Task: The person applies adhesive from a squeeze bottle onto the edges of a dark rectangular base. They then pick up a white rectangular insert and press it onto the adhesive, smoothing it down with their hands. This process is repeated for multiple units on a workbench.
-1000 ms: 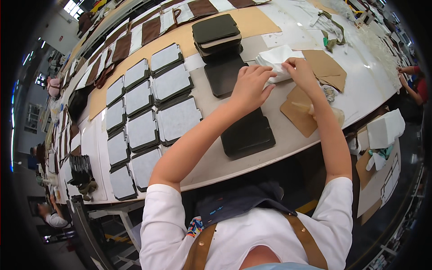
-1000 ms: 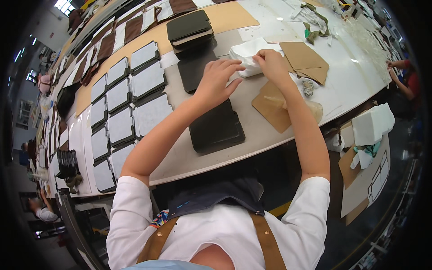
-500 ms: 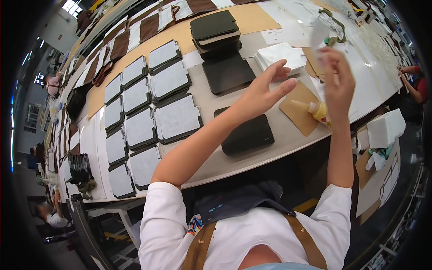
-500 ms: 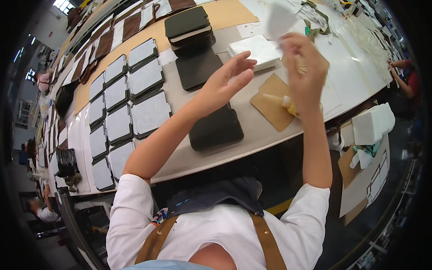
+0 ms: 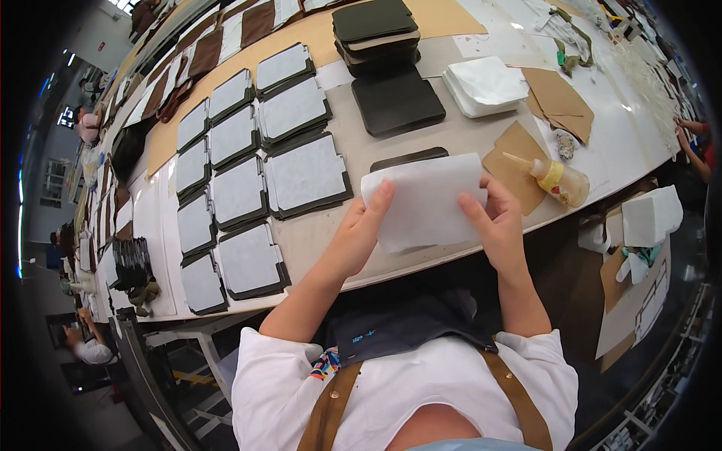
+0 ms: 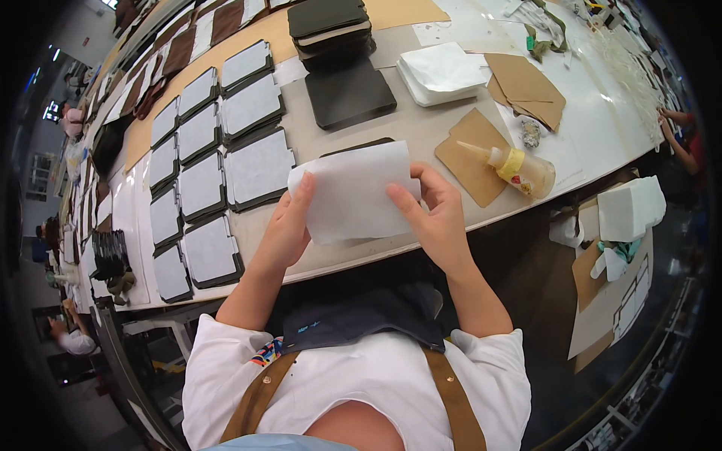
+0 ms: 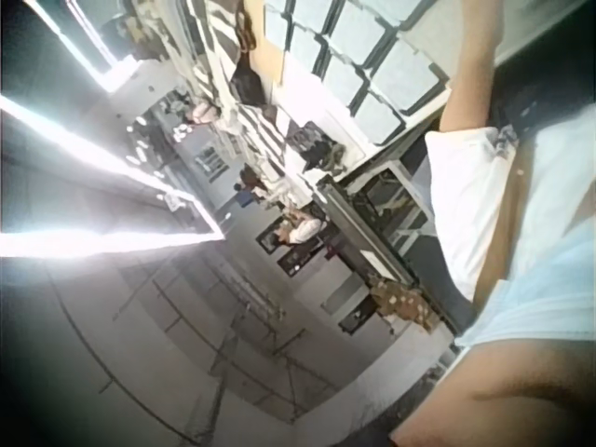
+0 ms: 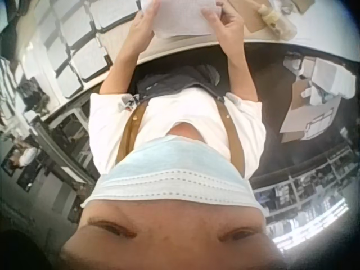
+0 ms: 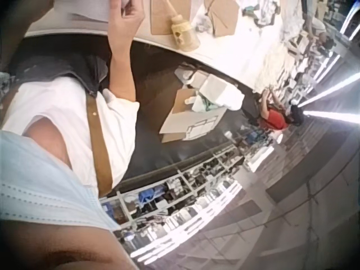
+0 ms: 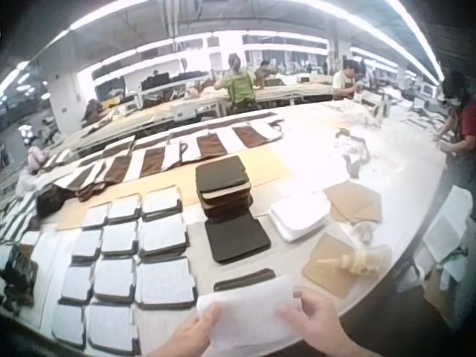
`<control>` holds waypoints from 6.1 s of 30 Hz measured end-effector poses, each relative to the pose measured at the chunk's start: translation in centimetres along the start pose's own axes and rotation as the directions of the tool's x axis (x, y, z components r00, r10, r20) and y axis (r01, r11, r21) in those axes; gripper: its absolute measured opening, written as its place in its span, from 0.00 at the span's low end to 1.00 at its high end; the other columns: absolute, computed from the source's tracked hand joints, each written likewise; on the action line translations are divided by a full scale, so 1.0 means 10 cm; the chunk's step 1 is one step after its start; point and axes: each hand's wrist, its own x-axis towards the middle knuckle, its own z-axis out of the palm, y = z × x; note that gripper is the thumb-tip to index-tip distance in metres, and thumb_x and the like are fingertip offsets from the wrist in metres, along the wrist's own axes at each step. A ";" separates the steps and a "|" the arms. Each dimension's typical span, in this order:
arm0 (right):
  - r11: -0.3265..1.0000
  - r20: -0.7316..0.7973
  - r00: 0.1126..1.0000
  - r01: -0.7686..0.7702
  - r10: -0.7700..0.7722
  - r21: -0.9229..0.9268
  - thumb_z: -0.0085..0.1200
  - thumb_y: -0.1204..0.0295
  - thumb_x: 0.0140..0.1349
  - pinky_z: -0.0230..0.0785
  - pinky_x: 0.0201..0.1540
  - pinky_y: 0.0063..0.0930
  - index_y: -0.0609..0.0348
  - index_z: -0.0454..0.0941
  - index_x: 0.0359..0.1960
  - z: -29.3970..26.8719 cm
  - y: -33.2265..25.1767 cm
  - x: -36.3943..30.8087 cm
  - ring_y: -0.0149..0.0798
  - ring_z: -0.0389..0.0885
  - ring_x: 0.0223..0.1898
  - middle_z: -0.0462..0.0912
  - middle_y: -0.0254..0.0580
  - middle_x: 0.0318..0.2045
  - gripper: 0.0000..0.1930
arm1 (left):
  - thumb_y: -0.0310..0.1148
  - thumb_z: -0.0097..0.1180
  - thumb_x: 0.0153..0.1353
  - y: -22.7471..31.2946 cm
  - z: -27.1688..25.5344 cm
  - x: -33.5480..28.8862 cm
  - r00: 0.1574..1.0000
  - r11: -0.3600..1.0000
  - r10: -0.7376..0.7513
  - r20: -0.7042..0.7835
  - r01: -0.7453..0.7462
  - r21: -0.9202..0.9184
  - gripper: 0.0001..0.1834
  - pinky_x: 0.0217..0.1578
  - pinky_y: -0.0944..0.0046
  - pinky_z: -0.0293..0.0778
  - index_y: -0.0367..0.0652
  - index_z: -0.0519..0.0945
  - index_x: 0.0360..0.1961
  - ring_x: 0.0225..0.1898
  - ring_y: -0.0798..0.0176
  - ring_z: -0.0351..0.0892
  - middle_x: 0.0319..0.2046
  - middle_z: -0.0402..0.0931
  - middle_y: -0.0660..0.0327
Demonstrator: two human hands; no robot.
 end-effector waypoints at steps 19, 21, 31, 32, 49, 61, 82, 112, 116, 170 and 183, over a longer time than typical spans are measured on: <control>0.871 -0.200 0.976 -0.170 0.084 -0.461 0.61 0.70 0.68 0.49 0.27 0.19 0.65 0.81 0.38 -0.16 0.24 -0.01 0.19 0.58 0.24 0.67 0.23 0.19 0.09 | 0.27 0.60 0.68 -0.46 -0.10 0.00 0.958 0.844 0.276 -0.081 -0.201 0.497 0.40 0.28 0.73 0.66 0.46 0.56 0.78 0.26 0.76 0.66 0.28 0.72 0.68; 0.867 -0.178 0.984 -0.074 -0.017 -0.493 0.62 0.70 0.67 0.55 0.32 0.22 0.64 0.81 0.37 -0.12 0.33 0.02 0.23 0.61 0.26 0.72 0.27 0.21 0.08 | 0.26 0.62 0.66 -0.47 -0.12 0.00 0.933 0.749 0.349 -0.089 -0.220 0.625 0.36 0.26 0.71 0.66 0.47 0.64 0.74 0.24 0.75 0.64 0.25 0.72 0.67; 0.662 -0.046 0.981 0.093 -0.189 -0.744 0.65 0.69 0.62 0.58 0.48 0.30 0.59 0.81 0.33 0.00 0.45 0.23 0.34 0.67 0.27 0.81 0.34 0.26 0.08 | 0.30 0.66 0.64 -0.56 -0.28 0.01 0.888 0.587 0.449 -0.101 -0.208 0.782 0.18 0.24 0.68 0.66 0.46 0.86 0.55 0.20 0.71 0.65 0.21 0.76 0.60; 0.653 -0.040 0.981 0.097 -0.191 -0.751 0.65 0.69 0.62 0.58 0.48 0.30 0.59 0.81 0.33 -0.01 0.46 0.23 0.33 0.67 0.27 0.81 0.34 0.25 0.08 | 0.30 0.66 0.63 -0.57 -0.28 0.01 0.887 0.588 0.449 -0.103 -0.207 0.782 0.18 0.24 0.68 0.67 0.46 0.86 0.55 0.20 0.71 0.65 0.21 0.76 0.60; 0.566 0.009 0.981 0.120 -0.195 -0.816 0.65 0.69 0.62 0.56 0.48 0.30 0.59 0.82 0.37 -0.06 0.48 0.27 0.33 0.66 0.25 0.75 0.33 0.24 0.08 | 0.34 0.66 0.63 -0.61 -0.29 0.05 0.915 0.596 0.378 -0.142 -0.123 0.793 0.19 0.26 0.64 0.71 0.43 0.85 0.55 0.21 0.64 0.73 0.22 0.79 0.57; 0.277 0.188 0.919 0.292 -0.346 -0.916 0.63 0.73 0.61 0.56 0.48 0.37 0.53 0.84 0.46 -0.05 0.46 0.28 0.39 0.74 0.36 0.78 0.34 0.28 0.11 | 0.33 0.67 0.63 -0.59 -0.27 0.05 0.929 0.630 0.328 -0.171 -0.081 0.772 0.20 0.26 0.65 0.70 0.41 0.85 0.56 0.20 0.65 0.72 0.20 0.76 0.59; 0.237 0.200 0.921 0.288 -0.335 -0.928 0.65 0.73 0.58 0.57 0.50 0.38 0.51 0.85 0.45 -0.07 0.44 0.30 0.39 0.73 0.40 0.77 0.34 0.33 0.13 | 0.33 0.68 0.60 -0.40 -0.31 0.03 0.911 0.375 0.407 -0.069 -0.098 0.922 0.19 0.35 0.63 0.72 0.43 0.85 0.53 0.34 0.61 0.76 0.34 0.79 0.61; 0.264 0.581 0.806 0.540 0.108 -0.799 0.63 0.49 0.59 0.36 0.79 0.54 0.62 0.58 0.74 -0.07 0.24 -0.17 0.45 0.51 0.79 0.58 0.46 0.76 0.47 | 0.49 0.64 0.60 -0.50 -0.31 -0.20 0.885 0.005 0.153 0.440 -0.446 0.895 0.47 0.75 0.43 0.44 0.41 0.60 0.75 0.79 0.46 0.45 0.77 0.53 0.53; 0.208 0.554 0.819 0.521 0.151 -0.828 0.61 0.46 0.58 0.32 0.79 0.57 0.61 0.54 0.76 -0.16 0.24 -0.28 0.46 0.48 0.79 0.54 0.46 0.77 0.51 | 0.53 0.65 0.56 -0.53 -0.43 -0.30 0.896 -0.077 0.100 0.433 -0.427 0.901 0.51 0.76 0.43 0.42 0.41 0.58 0.76 0.79 0.46 0.44 0.78 0.52 0.54; 0.102 0.733 0.623 0.776 -0.272 -0.622 0.58 0.78 0.47 0.47 0.77 0.55 0.56 0.75 0.22 -0.03 0.23 0.04 0.35 0.78 0.45 0.75 0.30 0.29 0.05 | 0.25 0.60 0.63 -0.47 -0.54 -0.31 0.764 0.177 0.605 0.226 -0.406 0.897 0.09 0.50 0.58 0.65 0.43 0.87 0.43 0.40 0.58 0.79 0.36 0.83 0.61; 0.000 0.771 0.584 0.797 -0.255 -0.604 0.57 0.78 0.45 0.49 0.77 0.53 0.56 0.75 0.22 0.00 0.19 0.02 0.34 0.79 0.45 0.75 0.31 0.28 0.04 | 0.29 0.65 0.60 -0.51 -0.54 -0.31 0.776 0.176 0.589 0.227 -0.398 0.900 0.11 0.52 0.55 0.63 0.50 0.87 0.45 0.44 0.59 0.76 0.40 0.82 0.67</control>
